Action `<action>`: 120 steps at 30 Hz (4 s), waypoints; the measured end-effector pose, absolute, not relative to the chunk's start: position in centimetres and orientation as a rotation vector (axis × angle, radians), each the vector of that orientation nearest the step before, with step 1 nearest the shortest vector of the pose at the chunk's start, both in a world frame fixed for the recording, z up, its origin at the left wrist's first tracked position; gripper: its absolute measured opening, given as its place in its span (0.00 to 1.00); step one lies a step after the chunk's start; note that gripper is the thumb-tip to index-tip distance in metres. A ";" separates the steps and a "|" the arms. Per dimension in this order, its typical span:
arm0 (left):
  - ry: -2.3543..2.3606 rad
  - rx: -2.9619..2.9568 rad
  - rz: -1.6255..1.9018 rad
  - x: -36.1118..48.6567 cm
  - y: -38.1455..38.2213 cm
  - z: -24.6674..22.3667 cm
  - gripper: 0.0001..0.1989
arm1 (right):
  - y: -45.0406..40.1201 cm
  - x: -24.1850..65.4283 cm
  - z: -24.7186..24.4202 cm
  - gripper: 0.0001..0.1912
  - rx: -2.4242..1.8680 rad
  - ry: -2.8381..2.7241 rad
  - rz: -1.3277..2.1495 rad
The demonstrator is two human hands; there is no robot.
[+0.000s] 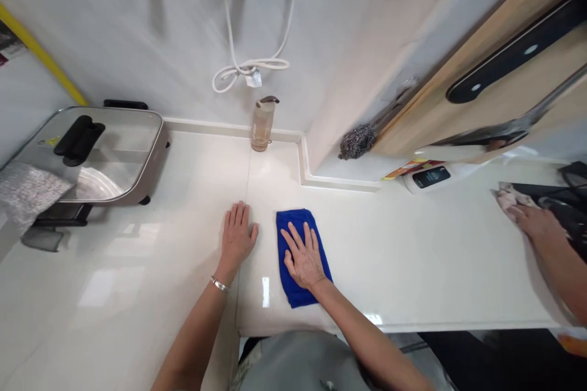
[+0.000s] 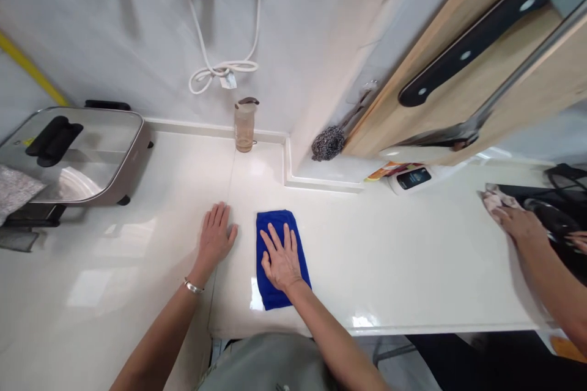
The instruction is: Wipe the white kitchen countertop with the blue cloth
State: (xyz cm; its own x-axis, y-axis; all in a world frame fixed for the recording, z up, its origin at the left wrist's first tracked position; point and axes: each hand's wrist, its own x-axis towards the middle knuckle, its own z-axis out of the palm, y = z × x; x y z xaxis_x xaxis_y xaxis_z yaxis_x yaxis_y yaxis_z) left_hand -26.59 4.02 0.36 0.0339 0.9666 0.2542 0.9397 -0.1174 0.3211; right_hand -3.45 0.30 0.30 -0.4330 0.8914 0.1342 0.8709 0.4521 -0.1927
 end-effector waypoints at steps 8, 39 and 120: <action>2.067 2.212 0.620 -27.0 4.5 0.0 0.30 | 7.9 -1.1 -0.4 0.33 -1.719 -2.342 0.053; 2.076 2.262 0.712 -28.4 5.6 -0.4 0.31 | 8.3 27.0 -5.8 0.30 -1.984 -1.856 -0.316; 2.114 2.288 0.657 -29.3 6.2 -1.8 0.33 | 12.3 10.4 0.2 0.32 -1.356 -2.287 0.350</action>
